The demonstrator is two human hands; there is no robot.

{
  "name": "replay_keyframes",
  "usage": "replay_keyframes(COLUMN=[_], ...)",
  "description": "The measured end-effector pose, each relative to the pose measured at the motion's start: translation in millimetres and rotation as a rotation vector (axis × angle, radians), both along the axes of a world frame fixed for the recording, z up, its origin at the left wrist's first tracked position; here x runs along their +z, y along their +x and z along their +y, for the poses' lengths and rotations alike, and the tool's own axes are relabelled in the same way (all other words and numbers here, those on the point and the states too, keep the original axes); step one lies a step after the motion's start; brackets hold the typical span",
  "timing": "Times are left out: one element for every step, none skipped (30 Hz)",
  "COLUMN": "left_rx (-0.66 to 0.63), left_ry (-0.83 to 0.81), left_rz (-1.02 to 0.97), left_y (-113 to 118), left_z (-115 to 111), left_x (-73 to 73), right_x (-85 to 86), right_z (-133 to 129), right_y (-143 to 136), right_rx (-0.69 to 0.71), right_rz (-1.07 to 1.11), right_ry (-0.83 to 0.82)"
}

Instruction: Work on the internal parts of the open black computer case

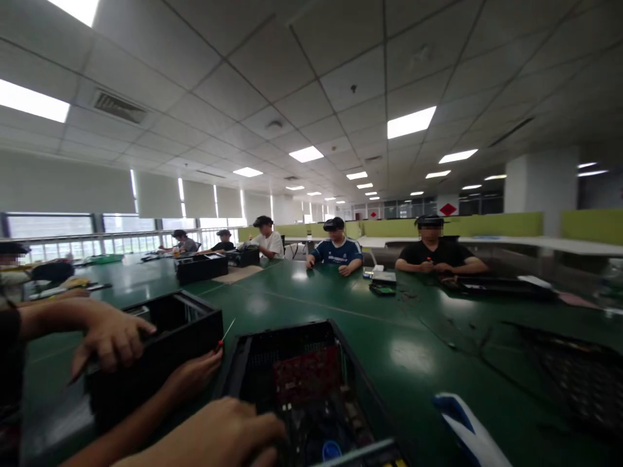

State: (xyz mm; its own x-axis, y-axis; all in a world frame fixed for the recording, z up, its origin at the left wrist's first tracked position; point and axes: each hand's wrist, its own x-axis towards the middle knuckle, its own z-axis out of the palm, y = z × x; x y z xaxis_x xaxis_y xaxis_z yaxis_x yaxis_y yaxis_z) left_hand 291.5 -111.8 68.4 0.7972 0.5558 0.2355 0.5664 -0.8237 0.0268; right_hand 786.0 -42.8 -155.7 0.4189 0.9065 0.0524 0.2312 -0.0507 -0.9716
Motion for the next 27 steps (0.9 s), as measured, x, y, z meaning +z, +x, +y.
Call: replay_keyframes(left_rx=[0.046,0.073,0.058,0.020,-0.040,-0.107,-0.172,-0.234,-0.291,-0.340,-0.381,-0.415,-0.452,-0.490,-0.532,-0.567,-0.585,-0.578,-0.553,-0.520,-0.491,-0.471,-0.461,-0.454,-0.443,-0.425,-0.401], left_ry=[-0.038,-0.075,-0.103,-0.132,-0.170,-0.214,-0.264,-0.314,-0.361,-0.399,-0.425,-0.441,-0.453,-0.452,-0.439,-0.413,-0.379,-0.341,-0.305,-0.276,-0.256,-0.239,-0.225,-0.217,-0.215,-0.221,-0.234], left_rz=[0.043,0.099,0.178,0.270,0.373,0.478,0.571,0.639,0.680,0.693,0.688,0.673,0.655,0.633,0.617,0.603,0.590,0.580,0.578,0.580,0.578,0.566,0.551,0.533,0.519,0.516,0.530], left_y=[7.0,16.4,26.9,37.7,47.9,57.0,64.7,71.0,75.8,79.6,82.5,84.8,86.7,88.3,89.3,89.7,89.1,87.2,83.9,79.0,72.6,65.0,56.6,47.8,39.1,31.0,23.7], left_z=[-1.7,1.0,7.2,15.7,25.1,34.1,41.6,46.9,49.6,49.8,48.2,45.3,41.8,38.4,35.3,33.0,31.2,30.2,29.7,29.7,30.1,30.5,30.7,30.4,29.5,27.7,25.0], left_x=[13.7,24.4,31.0,32.9,30.6,25.0,17.1,8.1,-0.8,-8.8,-15.4,-20.5,-24.0,-26.1,-27.2,-27.4,-27.1,-26.0,-24.2,-21.5,-17.6,-12.4,-5.9,1.8,10.4,19.3,28.0], right_x=[-3.0,-3.4,-0.9,3.9,10.4,18.0,26.0,34.3,42.9,52.5,63.9,77.8,94.9,115.1,138.0,162.7,187.6,211.2,231.9,248.5,260.4,267.4,269.8,268.4,264.1,257.6,249.8], right_z=[-7.0,-13.7,-19.8,-25.5,-31.1,-36.7,-42.6,-49.2,-56.4,-64.3,-72.8,-81.6,-90.3,-98.4,-105.4,-110.5,-113.3,-113.4,-110.9,-105.8,-98.6,-90.2,-81.2,-72.4,-64.4,-57.6,-52.0], right_y=[1.7,1.5,-0.8,-5.4,-12.1,-20.1,-28.9,-37.7,-46.1,-53.9,-61.1,-68.3,-76.0,-84.7,-94.8,-106.6,-119.8,-134.4,-149.8,-165.7,-181.9,-198.2,-214.6,-230.9,-247.1,-262.9,-277.9], right_rx=[0.047,0.078,0.097,0.110,0.117,0.120,0.122,0.126,0.136,0.146,0.151,0.167,0.205,0.268,0.353,0.485,0.614,0.688,0.772,0.813,0.847,0.879,0.916,0.965,1.019,1.076,1.134], right_rz=[-0.006,-0.012,-0.021,-0.031,-0.043,-0.064,-0.096,-0.138,-0.181,-0.224,-0.266,-0.306,-0.344,-0.382,-0.429,-0.489,-0.568,-0.700,-0.855,-0.914,-0.970,-0.999,-1.036,-1.115,-1.233,-1.369,-1.505], right_ry=[-0.035,-0.074,-0.111,-0.149,-0.181,-0.197,-0.196,-0.180,-0.158,-0.150,-0.144,-0.142,-0.137,-0.131,-0.109,-0.082,-0.038,0.087,0.203,0.250,0.293,0.309,0.296,0.258,0.187,0.089,-0.031])
